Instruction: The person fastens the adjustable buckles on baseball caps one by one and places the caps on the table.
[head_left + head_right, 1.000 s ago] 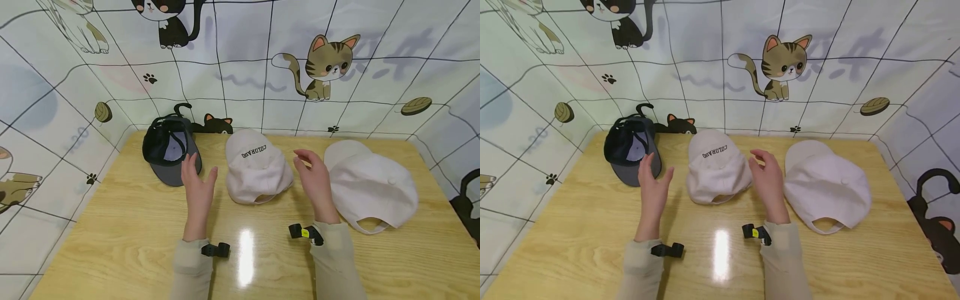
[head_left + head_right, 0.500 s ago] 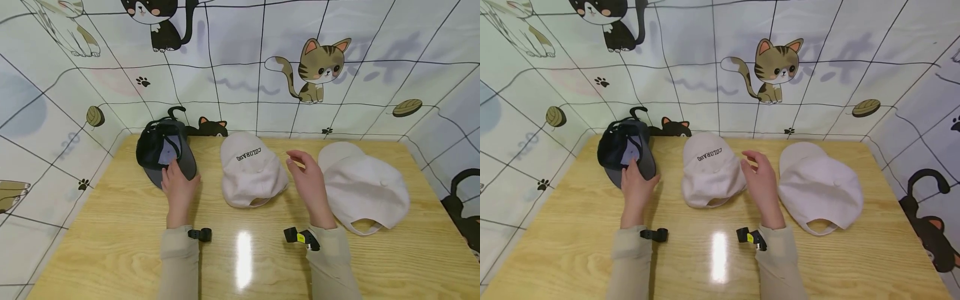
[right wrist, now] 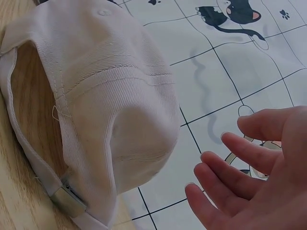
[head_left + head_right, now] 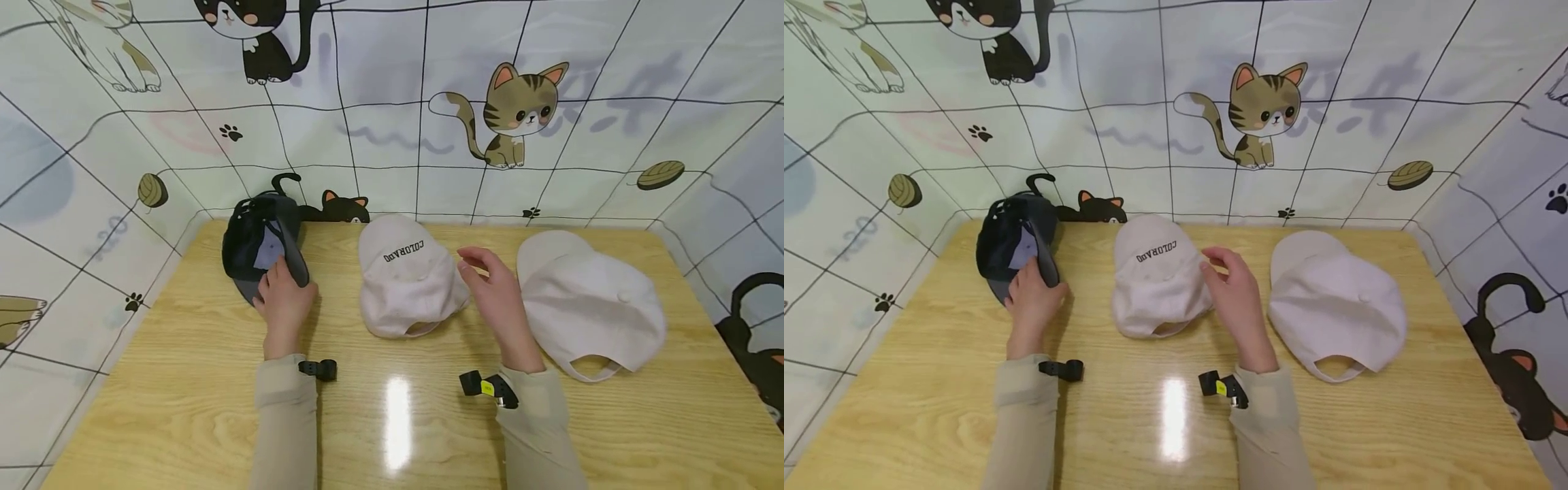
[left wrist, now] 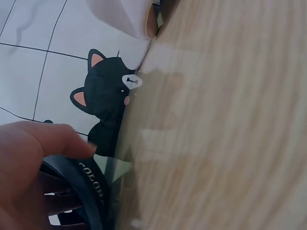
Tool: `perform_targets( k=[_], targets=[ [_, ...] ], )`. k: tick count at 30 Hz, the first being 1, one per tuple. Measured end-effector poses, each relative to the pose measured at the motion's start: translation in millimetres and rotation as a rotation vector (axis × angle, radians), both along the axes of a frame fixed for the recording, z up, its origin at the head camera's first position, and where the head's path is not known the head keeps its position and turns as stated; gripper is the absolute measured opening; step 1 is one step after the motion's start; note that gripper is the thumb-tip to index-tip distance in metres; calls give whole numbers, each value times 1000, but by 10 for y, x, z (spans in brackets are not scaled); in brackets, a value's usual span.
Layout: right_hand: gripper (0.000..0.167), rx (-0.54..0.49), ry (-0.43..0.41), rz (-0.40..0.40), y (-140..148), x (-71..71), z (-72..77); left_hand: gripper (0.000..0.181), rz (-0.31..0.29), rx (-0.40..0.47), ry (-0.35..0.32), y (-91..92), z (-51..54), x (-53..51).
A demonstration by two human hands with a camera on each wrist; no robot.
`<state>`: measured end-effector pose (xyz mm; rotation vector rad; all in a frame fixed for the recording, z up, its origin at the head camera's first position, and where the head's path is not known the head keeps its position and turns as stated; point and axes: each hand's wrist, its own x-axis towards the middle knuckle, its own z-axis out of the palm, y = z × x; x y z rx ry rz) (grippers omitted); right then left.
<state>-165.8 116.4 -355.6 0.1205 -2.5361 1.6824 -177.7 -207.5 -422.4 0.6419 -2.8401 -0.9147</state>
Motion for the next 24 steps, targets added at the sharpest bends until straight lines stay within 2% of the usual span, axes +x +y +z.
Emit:
perform_targets(
  k=[5,7,9,12,15,18,21,24],
  targets=[
    [31,-7,-16,11,-19,0,-21,45,51,-8,45,-76,38,45],
    [32,-13,-23,14,-24,-5,-28,36,74,4,94,-108,80,71],
    [33,-17,-27,23,-32,-11,-36,34,98,23,150,-137,135,104],
    [34,-15,-33,43,-45,-10,-30,37,157,115,260,-174,267,158],
    [35,-12,-30,52,-52,-5,-28,42,193,237,366,-192,455,240],
    [35,-22,-8,45,-51,-5,-29,48,167,336,428,-183,671,328],
    [34,-40,14,32,-48,-7,-18,49,101,377,425,-149,853,425],
    [33,-67,25,26,-55,-9,-1,47,61,412,420,-121,997,523]
  ],
)
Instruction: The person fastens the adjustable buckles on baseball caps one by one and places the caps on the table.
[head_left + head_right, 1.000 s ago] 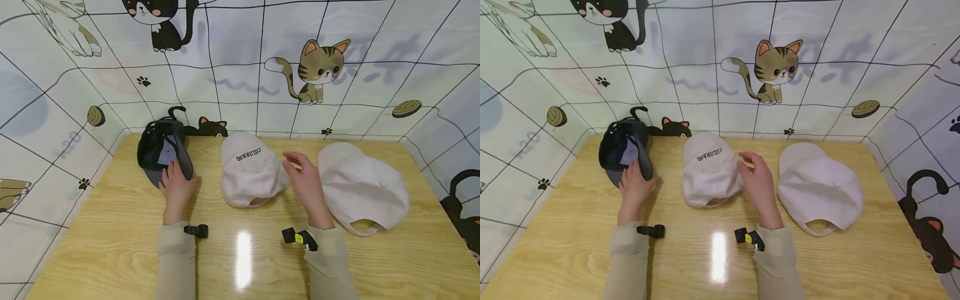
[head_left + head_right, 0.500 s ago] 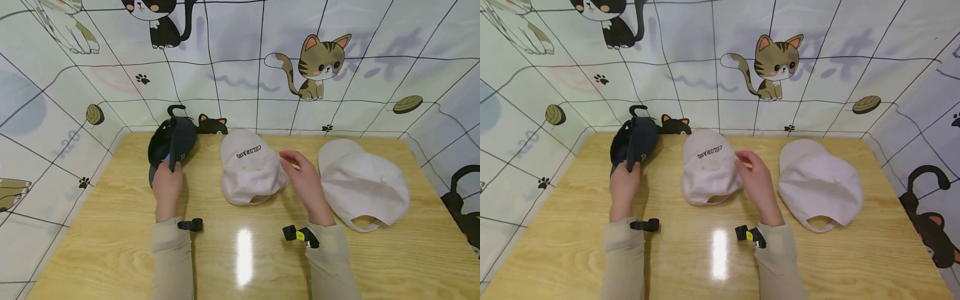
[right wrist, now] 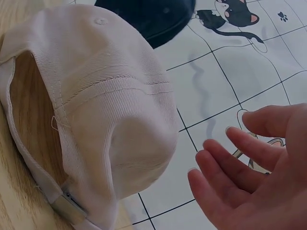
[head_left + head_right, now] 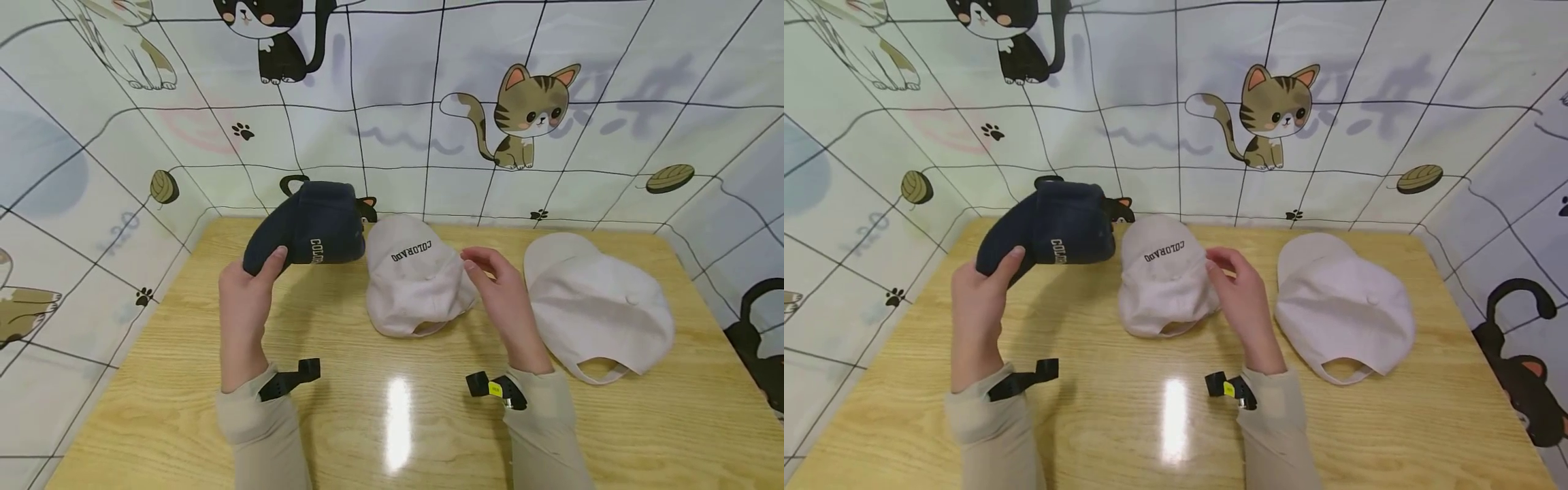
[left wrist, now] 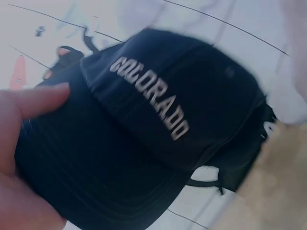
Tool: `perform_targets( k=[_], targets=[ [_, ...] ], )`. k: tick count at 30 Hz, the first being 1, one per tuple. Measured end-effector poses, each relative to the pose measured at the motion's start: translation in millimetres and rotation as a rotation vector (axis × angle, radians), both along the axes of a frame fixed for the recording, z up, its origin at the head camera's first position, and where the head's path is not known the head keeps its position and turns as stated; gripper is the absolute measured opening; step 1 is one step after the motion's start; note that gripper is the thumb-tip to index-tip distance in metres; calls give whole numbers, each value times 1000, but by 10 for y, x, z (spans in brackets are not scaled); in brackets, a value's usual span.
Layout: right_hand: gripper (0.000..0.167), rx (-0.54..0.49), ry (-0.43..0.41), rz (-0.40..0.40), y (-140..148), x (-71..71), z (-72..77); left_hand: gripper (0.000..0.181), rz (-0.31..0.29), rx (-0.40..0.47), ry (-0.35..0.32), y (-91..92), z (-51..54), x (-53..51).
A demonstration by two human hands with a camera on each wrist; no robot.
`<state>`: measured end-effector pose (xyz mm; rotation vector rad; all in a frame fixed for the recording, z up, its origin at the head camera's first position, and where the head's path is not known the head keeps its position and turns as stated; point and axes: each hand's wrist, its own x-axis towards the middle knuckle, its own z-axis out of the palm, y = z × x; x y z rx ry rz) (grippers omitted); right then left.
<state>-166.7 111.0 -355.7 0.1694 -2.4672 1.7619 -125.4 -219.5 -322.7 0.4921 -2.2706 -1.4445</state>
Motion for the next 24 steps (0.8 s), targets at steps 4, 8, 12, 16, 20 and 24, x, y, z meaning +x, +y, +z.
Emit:
perform_targets(
  k=[4,8,12,16,20,24],
  targets=[
    [34,-75,27,18,-3,14,19,33,-77,164,91,9,146,130],
    [36,-180,107,72,-9,68,94,34,-252,514,343,-39,237,254],
    [36,-263,195,126,14,189,252,35,-449,828,500,-118,269,359],
    [35,-338,283,225,19,290,413,33,-578,975,509,-163,256,374],
    [35,-407,297,385,-72,322,466,30,-658,1050,499,-152,203,305],
    [37,-361,210,470,-177,323,407,27,-722,1065,483,-129,134,240]
  ],
)
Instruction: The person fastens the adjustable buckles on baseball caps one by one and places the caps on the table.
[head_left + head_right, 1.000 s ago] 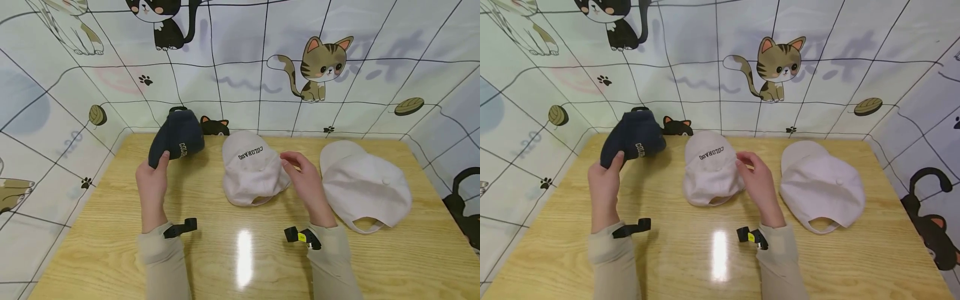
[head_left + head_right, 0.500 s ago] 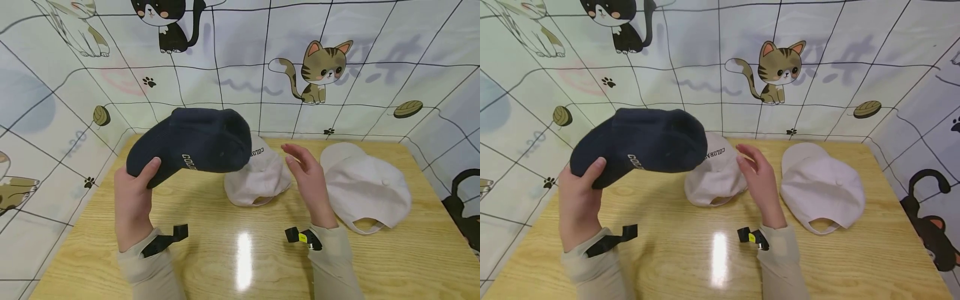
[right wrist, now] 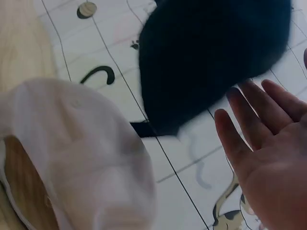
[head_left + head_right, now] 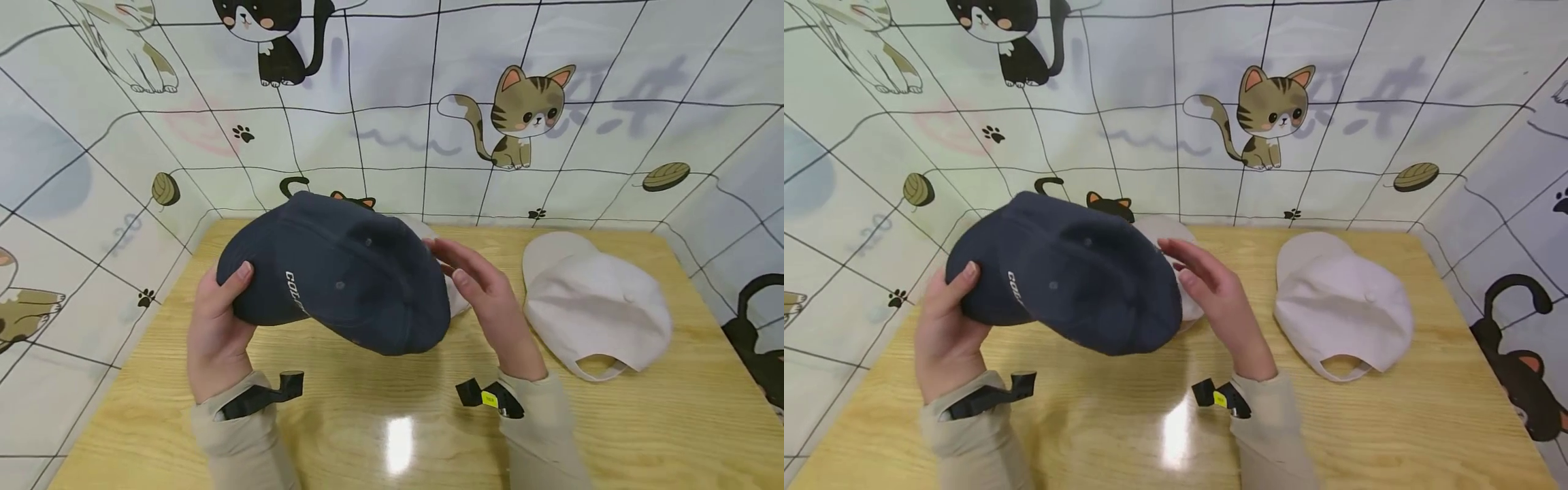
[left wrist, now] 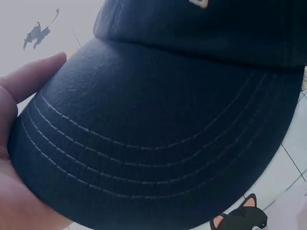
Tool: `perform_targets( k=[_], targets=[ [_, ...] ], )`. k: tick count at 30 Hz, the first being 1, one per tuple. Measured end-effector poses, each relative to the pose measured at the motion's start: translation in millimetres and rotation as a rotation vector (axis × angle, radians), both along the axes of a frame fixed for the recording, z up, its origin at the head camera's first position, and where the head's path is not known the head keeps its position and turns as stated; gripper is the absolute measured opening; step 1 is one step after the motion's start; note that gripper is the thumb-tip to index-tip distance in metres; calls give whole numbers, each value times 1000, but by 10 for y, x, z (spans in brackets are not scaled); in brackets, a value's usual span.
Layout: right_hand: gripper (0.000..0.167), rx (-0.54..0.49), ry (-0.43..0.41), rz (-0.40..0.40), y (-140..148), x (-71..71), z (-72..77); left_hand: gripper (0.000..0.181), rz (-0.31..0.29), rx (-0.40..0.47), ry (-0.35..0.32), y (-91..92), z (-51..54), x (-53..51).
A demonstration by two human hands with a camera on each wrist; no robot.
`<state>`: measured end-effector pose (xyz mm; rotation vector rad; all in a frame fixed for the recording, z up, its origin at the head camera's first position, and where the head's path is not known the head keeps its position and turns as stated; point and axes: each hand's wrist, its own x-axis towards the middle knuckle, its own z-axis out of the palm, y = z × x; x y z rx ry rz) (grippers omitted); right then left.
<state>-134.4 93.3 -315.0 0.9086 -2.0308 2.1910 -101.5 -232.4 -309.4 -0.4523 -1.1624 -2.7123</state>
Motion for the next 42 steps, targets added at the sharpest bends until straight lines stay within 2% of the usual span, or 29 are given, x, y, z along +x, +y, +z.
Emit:
perform_targets(
  k=[4,7,10,13,15,18,21,24,27,31,36,40,42],
  targets=[
    [53,78,-68,82,-40,-28,-114,25,-53,-42,-6,15,-52,-44],
    [67,111,-134,173,-40,-41,-171,26,-89,-53,-13,43,-84,-83],
    [73,137,-196,224,-35,-26,-200,26,-90,-107,-56,92,-106,-119],
    [67,134,-247,235,-33,-3,-209,24,-76,-202,-132,165,-123,-158],
    [54,101,-273,219,-18,0,-217,24,-77,-251,-176,227,-134,-199],
    [30,-24,-304,160,19,-21,-229,23,-96,-254,-212,323,-165,-277],
    [22,-192,-293,91,105,-48,-242,29,-106,-216,-225,430,-204,-350],
    [24,-344,-267,17,216,-62,-239,39,-130,-174,-187,564,-233,-395],
    [24,-484,-253,-38,313,-68,-218,45,-151,-207,-113,729,-235,-405],
    [23,-698,-233,-68,379,-84,-170,45,-118,-294,-48,966,-250,-407],
    [18,-938,-174,-80,406,-67,-81,42,-92,-425,-16,1207,-350,-453],
    [15,-1052,-118,-90,463,-38,-19,40,-34,-591,-3,1344,-483,-518],
    [15,-1083,-89,-120,507,-36,8,39,25,-727,-6,1395,-559,-545]
  ],
)
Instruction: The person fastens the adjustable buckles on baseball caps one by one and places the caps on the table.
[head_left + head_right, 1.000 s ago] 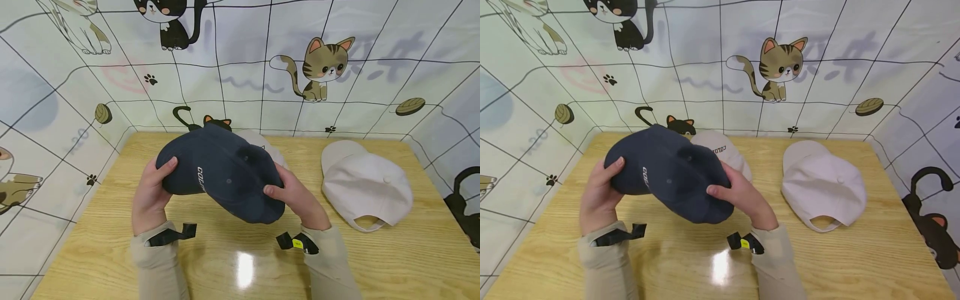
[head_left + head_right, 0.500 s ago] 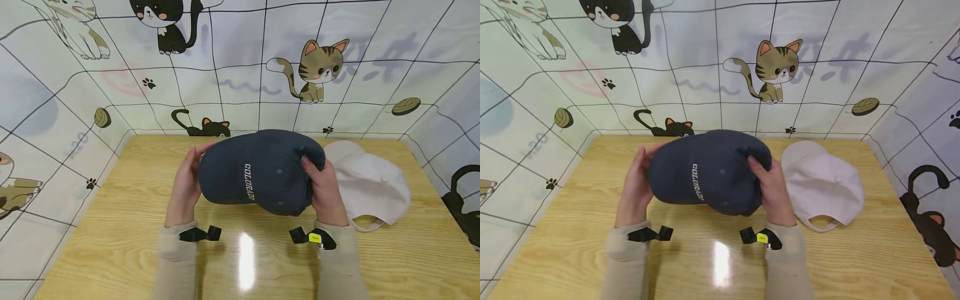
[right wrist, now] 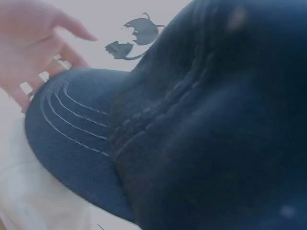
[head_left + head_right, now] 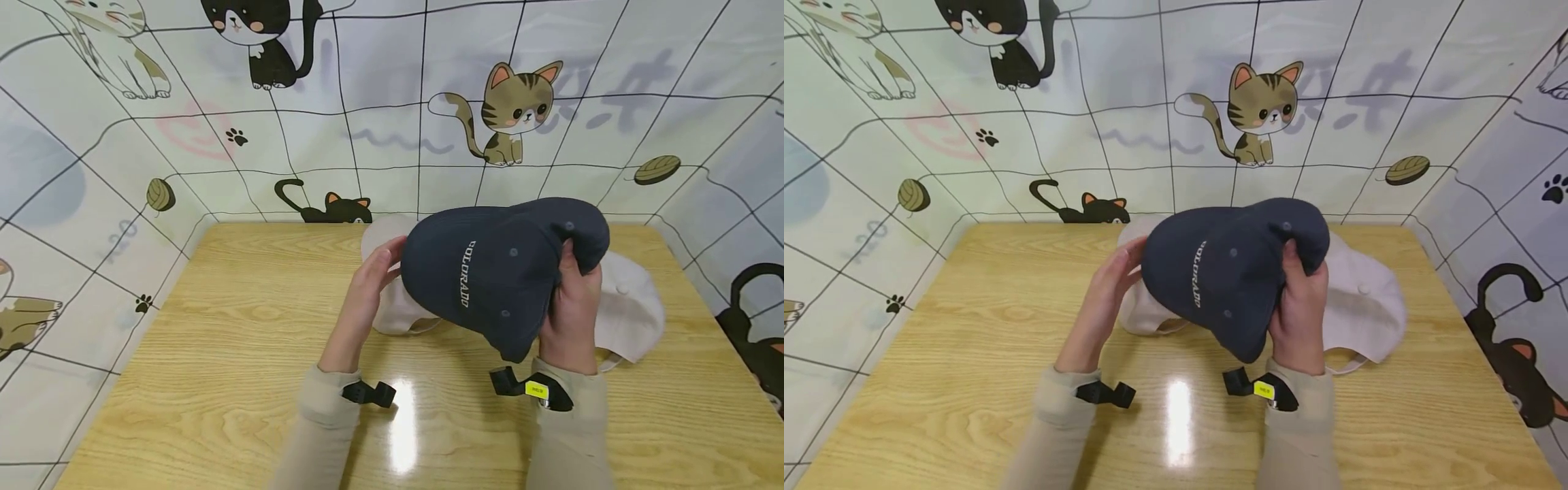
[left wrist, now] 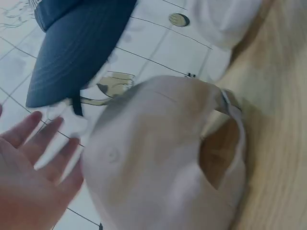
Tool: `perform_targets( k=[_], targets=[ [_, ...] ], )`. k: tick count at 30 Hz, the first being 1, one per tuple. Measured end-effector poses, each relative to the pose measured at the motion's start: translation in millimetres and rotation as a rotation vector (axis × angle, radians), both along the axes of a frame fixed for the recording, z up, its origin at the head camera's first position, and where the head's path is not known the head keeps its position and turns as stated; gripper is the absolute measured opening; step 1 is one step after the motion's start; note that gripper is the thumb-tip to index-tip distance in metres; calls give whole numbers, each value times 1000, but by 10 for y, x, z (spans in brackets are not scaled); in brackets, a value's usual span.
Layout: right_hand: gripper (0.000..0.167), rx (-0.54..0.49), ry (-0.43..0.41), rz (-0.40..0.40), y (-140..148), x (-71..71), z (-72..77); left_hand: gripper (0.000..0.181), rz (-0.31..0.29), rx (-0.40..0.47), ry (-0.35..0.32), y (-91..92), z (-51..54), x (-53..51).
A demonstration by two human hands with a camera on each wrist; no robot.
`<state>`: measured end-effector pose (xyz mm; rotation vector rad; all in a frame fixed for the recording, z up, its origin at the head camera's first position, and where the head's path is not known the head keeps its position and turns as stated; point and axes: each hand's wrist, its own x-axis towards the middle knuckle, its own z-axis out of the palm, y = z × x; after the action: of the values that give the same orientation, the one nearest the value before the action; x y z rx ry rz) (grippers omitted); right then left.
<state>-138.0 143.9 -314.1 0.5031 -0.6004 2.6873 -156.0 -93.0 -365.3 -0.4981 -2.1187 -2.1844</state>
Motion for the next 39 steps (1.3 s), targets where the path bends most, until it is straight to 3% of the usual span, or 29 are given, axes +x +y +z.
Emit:
perform_targets(
  k=[3,7,9,12,15,19,24,28,32,35,39],
  targets=[
    [14,-31,-10,-61,64,-19,22,37,73,-315,50,58,-107,-22],
    [13,-98,-26,-111,132,-57,18,41,106,-809,109,143,-217,-24],
    [13,-132,-25,-126,155,-76,11,43,105,-966,101,173,-255,-16],
    [13,-163,-29,-141,182,-106,-6,40,130,-1088,65,181,-305,-14],
    [17,-173,-71,-160,190,-133,-30,33,151,-1119,21,149,-347,-17],
    [28,-189,-153,-190,184,-167,-86,25,171,-1092,-14,52,-407,-31],
    [37,-155,-241,-213,185,-217,-170,28,156,-1068,-27,-167,-467,-93],
    [40,-50,-323,-174,124,-276,-243,32,127,-1002,-131,-436,-449,-127],
    [39,27,-345,-115,33,-296,-340,32,128,-903,-243,-737,-439,-117],
    [39,45,-363,-82,-12,-295,-379,29,178,-861,-273,-971,-442,-89],
    [40,51,-406,-40,-49,-307,-399,31,326,-840,-306,-1228,-416,-25]
  ],
)
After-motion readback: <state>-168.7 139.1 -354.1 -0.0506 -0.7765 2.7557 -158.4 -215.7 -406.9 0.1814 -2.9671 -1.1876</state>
